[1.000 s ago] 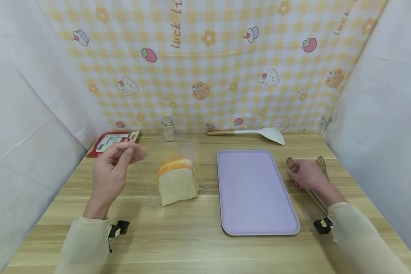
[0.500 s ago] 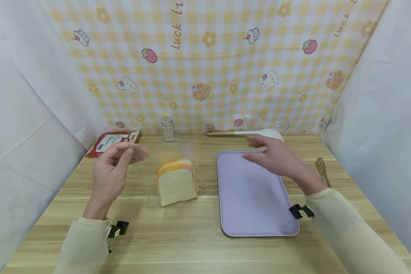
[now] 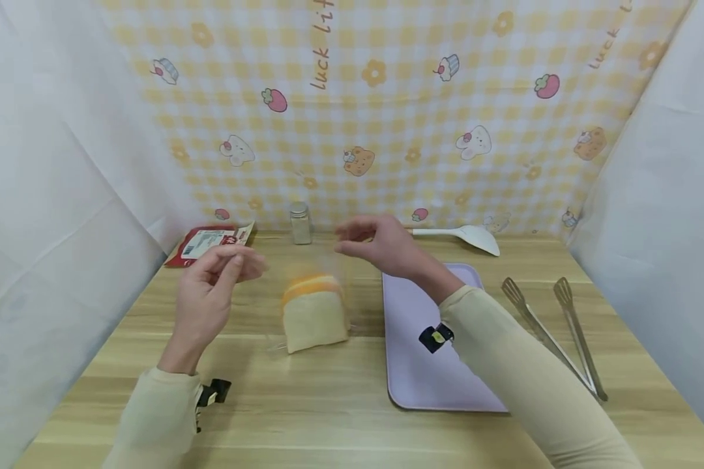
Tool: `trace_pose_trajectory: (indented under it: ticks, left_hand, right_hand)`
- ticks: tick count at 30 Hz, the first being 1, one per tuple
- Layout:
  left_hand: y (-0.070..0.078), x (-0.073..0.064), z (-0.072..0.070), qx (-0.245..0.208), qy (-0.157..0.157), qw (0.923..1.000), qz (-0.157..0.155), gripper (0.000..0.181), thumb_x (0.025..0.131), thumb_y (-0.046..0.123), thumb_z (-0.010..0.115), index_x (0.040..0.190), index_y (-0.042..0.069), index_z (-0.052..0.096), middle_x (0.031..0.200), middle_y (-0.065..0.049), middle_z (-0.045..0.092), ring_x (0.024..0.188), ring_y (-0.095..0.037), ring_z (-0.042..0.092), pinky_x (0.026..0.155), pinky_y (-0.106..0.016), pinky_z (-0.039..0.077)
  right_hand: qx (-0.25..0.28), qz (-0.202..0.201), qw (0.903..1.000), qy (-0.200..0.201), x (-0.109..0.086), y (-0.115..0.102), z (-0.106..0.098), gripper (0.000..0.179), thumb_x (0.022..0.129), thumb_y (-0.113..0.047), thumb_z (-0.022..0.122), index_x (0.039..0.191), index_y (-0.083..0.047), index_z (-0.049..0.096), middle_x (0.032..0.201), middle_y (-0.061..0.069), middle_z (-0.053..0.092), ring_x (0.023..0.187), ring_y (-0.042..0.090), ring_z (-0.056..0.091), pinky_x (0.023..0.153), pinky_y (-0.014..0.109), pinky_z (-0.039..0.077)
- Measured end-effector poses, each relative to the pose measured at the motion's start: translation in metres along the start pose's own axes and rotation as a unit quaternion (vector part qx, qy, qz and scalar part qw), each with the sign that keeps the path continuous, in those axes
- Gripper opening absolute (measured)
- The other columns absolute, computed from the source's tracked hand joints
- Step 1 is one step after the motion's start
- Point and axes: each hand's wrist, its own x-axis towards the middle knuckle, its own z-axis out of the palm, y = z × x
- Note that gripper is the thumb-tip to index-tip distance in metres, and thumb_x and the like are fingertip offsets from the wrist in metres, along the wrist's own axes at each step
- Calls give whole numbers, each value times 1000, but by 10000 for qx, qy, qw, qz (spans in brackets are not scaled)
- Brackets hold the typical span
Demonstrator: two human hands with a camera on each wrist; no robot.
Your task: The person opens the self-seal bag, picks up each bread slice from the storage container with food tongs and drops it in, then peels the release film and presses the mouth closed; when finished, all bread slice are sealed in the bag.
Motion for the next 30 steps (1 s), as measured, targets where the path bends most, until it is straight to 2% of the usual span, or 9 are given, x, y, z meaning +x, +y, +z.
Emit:
trace_pose_trajectory:
  ticks: [2, 4, 11, 16, 19, 23, 26, 30]
  left_hand:
    - [0, 0, 0, -3, 35, 10000, -51, 22, 109, 1, 53, 118, -15, 65, 103, 2, 80, 90, -10, 77, 84, -22, 61]
    - [-1, 0, -2, -88, 117, 9998, -134, 23, 109, 2, 53, 119, -15, 65, 104, 2, 80, 91, -10, 78, 84, -23, 61]
    - [-2, -1, -9, -140, 360, 9985, -400, 25, 109, 5, 55, 126, -8, 67, 106, 1, 81, 93, -11, 79, 82, -25, 62]
    - [-3, -3, -13, -200, 324, 9979, -525, 27, 108, 5, 57, 129, -8, 67, 107, 2, 82, 94, -11, 80, 83, -26, 62]
    - [-4, -4, -15, -223, 307, 9969, -684, 26, 106, 2, 60, 127, -10, 67, 104, 3, 82, 92, -10, 80, 84, -24, 62]
    - [-3, -6, -18, 48, 317, 9956, -885, 24, 104, 2, 64, 122, -13, 69, 99, 7, 82, 88, -7, 79, 84, -21, 61]
    - [-2, -4, -18, 189, 351, 9948, -941, 23, 104, 5, 65, 118, -12, 70, 97, 7, 82, 85, -8, 79, 81, -21, 61]
    - [-2, 0, -17, 61, 386, 9950, -919, 21, 103, 4, 66, 115, -13, 71, 95, 4, 82, 83, -10, 79, 79, -24, 62]
  right_hand:
    - [149, -101, 9997, 156, 0, 0, -1, 15, 99, -17, 76, 109, -8, 81, 104, 8, 78, 94, 23, 72, 85, 38, 59]
    - [283, -136, 9991, 269, -2, 1, -3, 14, 100, -14, 73, 108, -6, 82, 103, 10, 79, 90, 24, 72, 82, 37, 60]
    - [667, -230, 9973, 199, -8, 4, -5, 19, 105, -5, 64, 117, 0, 77, 112, 19, 76, 98, 29, 72, 86, 37, 62]
    - [828, -241, 9958, 300, -9, 5, -5, 19, 104, -5, 65, 118, 1, 77, 108, 20, 77, 94, 22, 73, 85, 38, 63]
    - [864, -251, 9952, 377, -10, 7, -5, 19, 104, -6, 66, 119, 1, 76, 106, 19, 77, 91, 18, 74, 84, 37, 63]
    - [915, -242, 9945, 444, -12, 10, -7, 20, 104, -6, 66, 120, 1, 75, 105, 20, 78, 89, 15, 74, 83, 35, 63]
    - [954, -231, 9940, 474, -13, 11, -8, 20, 104, -5, 66, 120, 3, 74, 105, 21, 79, 87, 13, 75, 82, 34, 63]
    - [1046, -228, 9928, 545, -15, 12, -9, 19, 104, -3, 65, 118, 5, 74, 105, 23, 78, 84, 11, 75, 79, 33, 64]
